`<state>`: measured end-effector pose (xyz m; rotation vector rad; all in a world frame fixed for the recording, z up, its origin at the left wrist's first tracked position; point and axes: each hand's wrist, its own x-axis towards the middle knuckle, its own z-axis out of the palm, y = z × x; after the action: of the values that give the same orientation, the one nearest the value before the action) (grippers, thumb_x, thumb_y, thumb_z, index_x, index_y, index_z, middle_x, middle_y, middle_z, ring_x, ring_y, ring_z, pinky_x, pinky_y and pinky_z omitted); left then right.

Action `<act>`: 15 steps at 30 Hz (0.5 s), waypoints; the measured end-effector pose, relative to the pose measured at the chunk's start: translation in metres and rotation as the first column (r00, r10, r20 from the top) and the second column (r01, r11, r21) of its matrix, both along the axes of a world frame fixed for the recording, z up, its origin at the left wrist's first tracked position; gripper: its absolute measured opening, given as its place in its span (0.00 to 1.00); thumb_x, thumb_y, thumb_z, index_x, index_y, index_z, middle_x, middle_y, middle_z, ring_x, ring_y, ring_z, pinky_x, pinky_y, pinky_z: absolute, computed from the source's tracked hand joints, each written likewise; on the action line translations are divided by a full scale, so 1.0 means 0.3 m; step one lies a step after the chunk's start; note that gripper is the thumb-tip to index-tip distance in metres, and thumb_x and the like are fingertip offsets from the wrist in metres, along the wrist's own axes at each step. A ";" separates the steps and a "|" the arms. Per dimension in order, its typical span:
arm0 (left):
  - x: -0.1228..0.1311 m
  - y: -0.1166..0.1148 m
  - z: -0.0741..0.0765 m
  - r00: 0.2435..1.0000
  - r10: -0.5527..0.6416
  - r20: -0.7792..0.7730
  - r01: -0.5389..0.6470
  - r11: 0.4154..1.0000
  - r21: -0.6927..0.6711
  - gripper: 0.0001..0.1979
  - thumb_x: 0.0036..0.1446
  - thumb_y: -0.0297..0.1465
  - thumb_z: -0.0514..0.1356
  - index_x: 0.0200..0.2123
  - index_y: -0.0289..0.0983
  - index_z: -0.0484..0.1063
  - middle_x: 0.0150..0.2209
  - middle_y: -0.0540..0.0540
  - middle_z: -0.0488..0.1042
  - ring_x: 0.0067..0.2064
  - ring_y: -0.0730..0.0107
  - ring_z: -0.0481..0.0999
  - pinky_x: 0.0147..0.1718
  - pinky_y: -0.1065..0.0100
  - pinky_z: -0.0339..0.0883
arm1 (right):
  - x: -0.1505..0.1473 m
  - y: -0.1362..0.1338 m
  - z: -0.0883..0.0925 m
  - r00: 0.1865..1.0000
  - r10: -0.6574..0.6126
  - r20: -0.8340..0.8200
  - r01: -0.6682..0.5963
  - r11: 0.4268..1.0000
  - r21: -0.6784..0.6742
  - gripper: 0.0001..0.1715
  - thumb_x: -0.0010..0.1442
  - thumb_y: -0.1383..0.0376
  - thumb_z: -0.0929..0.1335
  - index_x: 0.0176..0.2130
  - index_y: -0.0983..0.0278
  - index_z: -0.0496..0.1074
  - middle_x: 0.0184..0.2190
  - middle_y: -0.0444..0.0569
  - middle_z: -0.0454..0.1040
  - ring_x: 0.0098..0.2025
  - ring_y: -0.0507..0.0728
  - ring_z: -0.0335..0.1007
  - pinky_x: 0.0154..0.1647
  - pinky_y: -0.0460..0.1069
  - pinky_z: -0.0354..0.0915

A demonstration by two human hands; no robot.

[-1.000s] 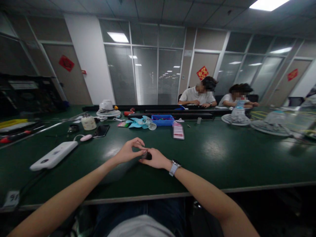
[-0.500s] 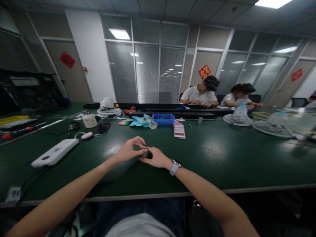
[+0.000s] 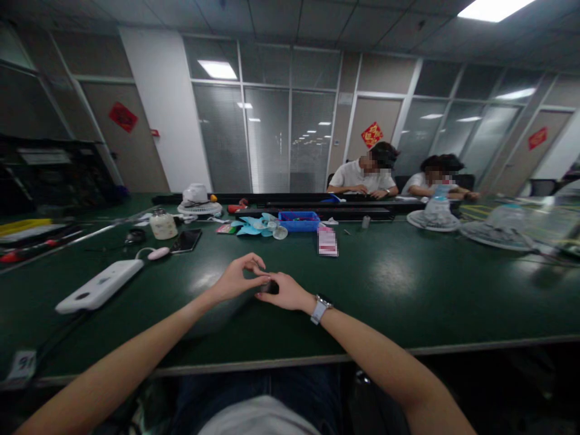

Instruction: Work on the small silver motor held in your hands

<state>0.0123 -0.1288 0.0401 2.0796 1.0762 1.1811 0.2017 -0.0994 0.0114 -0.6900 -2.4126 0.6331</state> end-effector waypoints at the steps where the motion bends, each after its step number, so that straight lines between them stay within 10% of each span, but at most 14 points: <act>1: 0.000 0.001 -0.002 1.000 -0.001 0.003 0.001 1.000 0.000 0.14 0.51 0.35 0.67 0.38 0.37 0.67 0.28 0.51 0.79 0.34 0.66 0.80 0.38 0.67 0.69 | 0.000 0.001 -0.002 1.000 -0.001 -0.002 0.001 1.000 0.002 0.29 0.57 0.56 0.72 0.56 0.63 0.70 0.44 0.51 0.77 0.44 0.60 0.72 0.46 0.53 0.65; 15: 0.007 -0.008 -0.001 0.999 0.012 -0.051 -0.008 0.996 0.092 0.09 0.55 0.33 0.64 0.37 0.37 0.69 0.30 0.50 0.78 0.34 0.69 0.78 0.41 0.66 0.68 | -0.001 -0.005 0.009 1.000 0.005 0.002 -0.005 1.000 -0.002 0.26 0.57 0.57 0.72 0.53 0.64 0.71 0.43 0.52 0.77 0.42 0.59 0.72 0.43 0.52 0.66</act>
<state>0.0143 -0.1312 0.0399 2.1885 1.0753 1.2089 0.2015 -0.1009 0.0142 -0.6854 -2.4164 0.6373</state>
